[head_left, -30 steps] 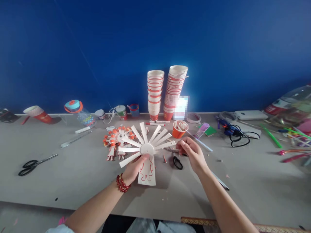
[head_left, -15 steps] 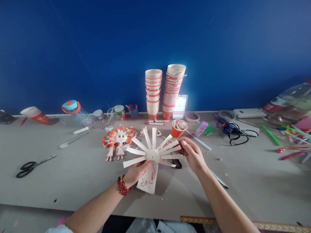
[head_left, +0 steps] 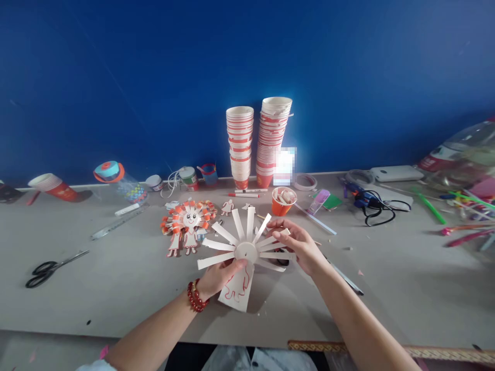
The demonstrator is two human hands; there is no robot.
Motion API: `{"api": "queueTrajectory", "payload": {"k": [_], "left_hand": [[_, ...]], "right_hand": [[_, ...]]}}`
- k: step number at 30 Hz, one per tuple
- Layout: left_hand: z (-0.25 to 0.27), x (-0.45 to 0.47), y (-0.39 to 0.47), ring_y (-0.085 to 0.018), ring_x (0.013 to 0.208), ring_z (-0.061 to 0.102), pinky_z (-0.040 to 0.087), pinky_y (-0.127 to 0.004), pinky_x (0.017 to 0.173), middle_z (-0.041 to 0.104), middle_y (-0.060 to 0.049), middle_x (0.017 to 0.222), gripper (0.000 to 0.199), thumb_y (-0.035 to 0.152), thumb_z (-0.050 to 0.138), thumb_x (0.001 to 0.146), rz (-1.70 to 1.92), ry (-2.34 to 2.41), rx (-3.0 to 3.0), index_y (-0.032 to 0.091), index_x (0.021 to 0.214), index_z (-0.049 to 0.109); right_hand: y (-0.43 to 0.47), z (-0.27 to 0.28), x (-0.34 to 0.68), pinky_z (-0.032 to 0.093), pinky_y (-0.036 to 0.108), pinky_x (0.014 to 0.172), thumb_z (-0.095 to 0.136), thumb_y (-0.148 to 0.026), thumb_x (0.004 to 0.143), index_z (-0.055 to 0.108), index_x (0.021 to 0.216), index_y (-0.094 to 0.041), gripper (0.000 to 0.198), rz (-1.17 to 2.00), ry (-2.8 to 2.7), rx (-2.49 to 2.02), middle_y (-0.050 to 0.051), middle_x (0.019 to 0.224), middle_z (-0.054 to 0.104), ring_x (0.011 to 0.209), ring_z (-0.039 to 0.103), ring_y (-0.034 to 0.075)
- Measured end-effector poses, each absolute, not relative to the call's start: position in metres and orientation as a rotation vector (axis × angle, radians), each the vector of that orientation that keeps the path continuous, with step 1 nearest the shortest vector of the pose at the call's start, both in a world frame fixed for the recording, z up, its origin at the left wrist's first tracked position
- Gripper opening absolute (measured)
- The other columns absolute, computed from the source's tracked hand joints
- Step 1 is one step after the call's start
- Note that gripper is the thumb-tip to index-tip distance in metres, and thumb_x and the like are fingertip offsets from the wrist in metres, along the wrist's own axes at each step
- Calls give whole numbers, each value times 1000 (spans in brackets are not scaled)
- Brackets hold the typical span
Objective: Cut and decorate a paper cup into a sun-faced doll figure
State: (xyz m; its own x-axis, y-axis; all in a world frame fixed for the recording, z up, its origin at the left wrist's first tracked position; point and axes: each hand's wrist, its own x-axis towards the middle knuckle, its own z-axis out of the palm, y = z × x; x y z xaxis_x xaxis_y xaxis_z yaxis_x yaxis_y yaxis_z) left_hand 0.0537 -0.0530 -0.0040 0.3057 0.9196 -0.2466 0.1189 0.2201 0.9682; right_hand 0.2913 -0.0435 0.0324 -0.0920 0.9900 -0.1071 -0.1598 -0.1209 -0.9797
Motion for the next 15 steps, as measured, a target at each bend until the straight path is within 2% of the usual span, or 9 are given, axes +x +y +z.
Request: {"api": "queueTrajectory", "payload": {"k": [4, 6, 10, 15], "left_hand": [[5, 58, -52, -28, 93, 67, 50, -34, 85, 73, -5, 72, 21, 41, 67, 80, 812, 1025, 1338, 21, 86, 73], [9, 59, -52, -29, 95, 67, 49, -35, 90, 74, -4, 73, 18, 38, 69, 78, 824, 1004, 1330, 23, 84, 74], [12, 61, -51, -30, 98, 67, 48, -36, 93, 76, -5, 81, 14, 35, 72, 76, 832, 988, 1277, 23, 82, 75], [2, 61, -49, -28, 97, 68, 51, -35, 88, 77, -7, 90, 21, 40, 74, 73, 828, 1032, 1141, 21, 84, 75]], "right_hand": [[-43, 30, 291, 46, 24, 58, 74, -44, 76, 65, 86, -19, 28, 1370, -1108, -1139, 4, 85, 70, 68, 60, 16], [-43, 29, 292, 46, 24, 59, 73, -44, 77, 64, 83, -19, 27, 1355, -1118, -1147, 4, 82, 69, 69, 59, 16], [-43, 29, 291, 48, 26, 65, 72, -44, 78, 66, 82, -19, 26, 1382, -1141, -1126, 4, 84, 69, 73, 61, 17], [-42, 28, 291, 49, 27, 62, 71, -47, 79, 65, 89, -20, 29, 1377, -1096, -1151, 5, 86, 68, 73, 62, 19]]}}
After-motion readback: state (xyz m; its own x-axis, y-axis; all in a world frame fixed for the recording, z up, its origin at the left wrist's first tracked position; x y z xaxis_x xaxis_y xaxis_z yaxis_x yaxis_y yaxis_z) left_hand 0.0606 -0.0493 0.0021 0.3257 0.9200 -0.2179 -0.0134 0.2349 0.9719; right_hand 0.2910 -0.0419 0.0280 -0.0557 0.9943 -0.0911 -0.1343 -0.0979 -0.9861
